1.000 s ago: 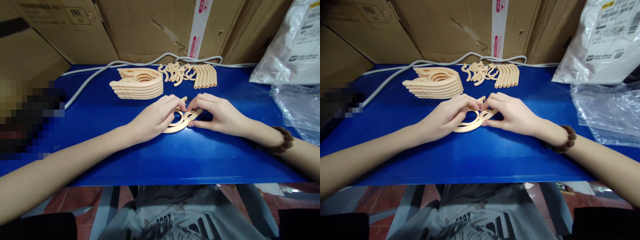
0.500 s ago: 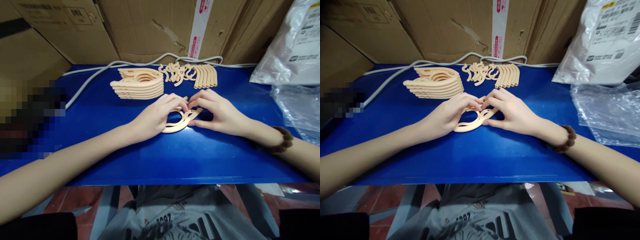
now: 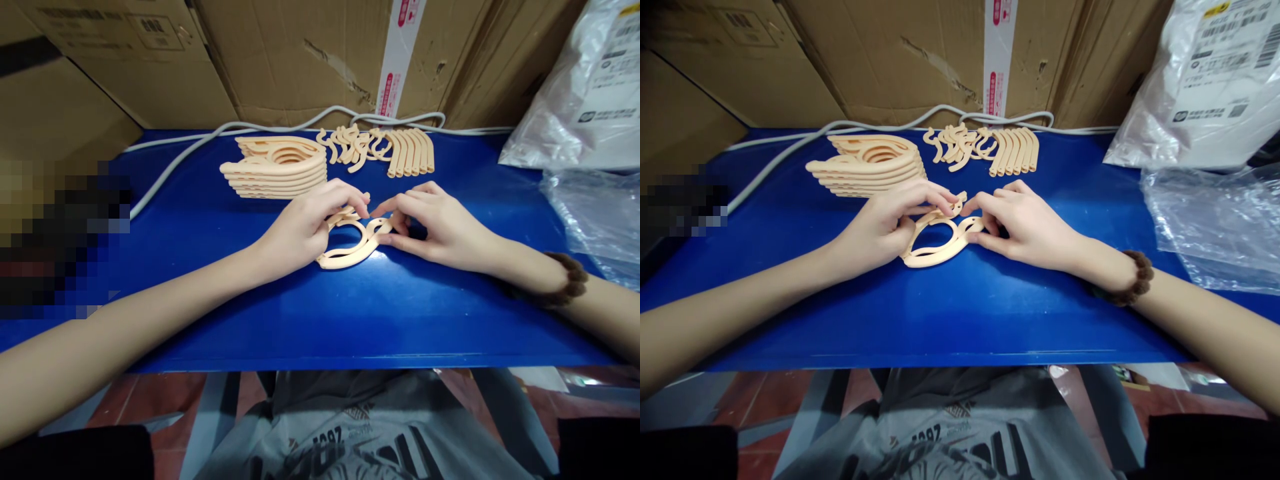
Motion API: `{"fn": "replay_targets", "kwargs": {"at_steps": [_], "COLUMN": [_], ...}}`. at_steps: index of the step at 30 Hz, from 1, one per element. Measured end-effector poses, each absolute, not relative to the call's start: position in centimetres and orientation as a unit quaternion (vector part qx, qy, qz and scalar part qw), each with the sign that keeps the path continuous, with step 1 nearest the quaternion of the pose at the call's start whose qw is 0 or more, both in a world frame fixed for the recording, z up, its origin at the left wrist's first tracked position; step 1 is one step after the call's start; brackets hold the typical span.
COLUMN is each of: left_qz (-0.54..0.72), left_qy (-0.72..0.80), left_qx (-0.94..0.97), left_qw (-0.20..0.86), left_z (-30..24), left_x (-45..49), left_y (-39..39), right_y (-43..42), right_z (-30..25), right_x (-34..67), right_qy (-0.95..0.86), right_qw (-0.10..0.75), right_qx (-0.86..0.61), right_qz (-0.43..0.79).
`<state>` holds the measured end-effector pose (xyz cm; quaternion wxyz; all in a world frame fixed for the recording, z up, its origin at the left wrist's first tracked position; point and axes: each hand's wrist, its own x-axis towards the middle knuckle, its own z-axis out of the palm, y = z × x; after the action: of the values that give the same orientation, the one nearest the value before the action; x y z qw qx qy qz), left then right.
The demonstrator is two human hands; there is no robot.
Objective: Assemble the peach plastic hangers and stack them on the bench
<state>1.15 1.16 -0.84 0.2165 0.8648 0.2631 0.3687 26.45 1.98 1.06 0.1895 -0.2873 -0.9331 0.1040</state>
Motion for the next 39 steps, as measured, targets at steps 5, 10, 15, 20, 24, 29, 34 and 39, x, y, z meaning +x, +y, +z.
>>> {"fn": "replay_targets", "kwargs": {"at_steps": [5, 10, 15, 20, 24, 29, 34, 39], "left_qz": [0.341, 0.322, 0.312, 0.301, 0.282, 0.272, 0.246, 0.205], "left_qy": [0.28, 0.287, 0.282, 0.284, 0.279, 0.28, 0.294, 0.279], "left_qx": [0.883, 0.887, 0.892, 0.897, 0.908, 0.914, 0.915, 0.927], "left_qw": [0.162, 0.164, 0.166, 0.156, 0.134, 0.112, 0.123, 0.147], "left_z": [-0.9, -0.7, -0.7, -0.6, -0.5, -1.0, -1.2, -0.5], "left_x": [1.3, 1.5, 1.4, 1.4, 1.5, 1.6, 1.7, 1.8], "left_y": [1.0, 0.7, 0.6, 0.6, 0.5, 0.4, 0.2, -0.1], "right_y": [2.6, 2.8, 2.6, 2.5, 2.7, 2.6, 2.1, 1.8], "right_z": [1.1, 1.0, 0.9, 0.9, 1.1, 1.7, 2.2, 2.2], "right_x": [26.8, 26.9, 26.8, 26.8, 27.1, 27.3, 27.2, 27.1], "right_qy": [-0.929, -0.934, -0.938, -0.939, -0.938, -0.944, -0.948, -0.946], "right_qw": [0.194, 0.181, 0.17, 0.163, 0.133, 0.122, 0.157, 0.193], "right_qx": [-0.298, -0.298, -0.3, -0.301, -0.312, -0.302, -0.276, -0.256], "right_qz": [0.104, 0.074, 0.026, -0.03, -0.067, -0.047, 0.005, 0.051]}}
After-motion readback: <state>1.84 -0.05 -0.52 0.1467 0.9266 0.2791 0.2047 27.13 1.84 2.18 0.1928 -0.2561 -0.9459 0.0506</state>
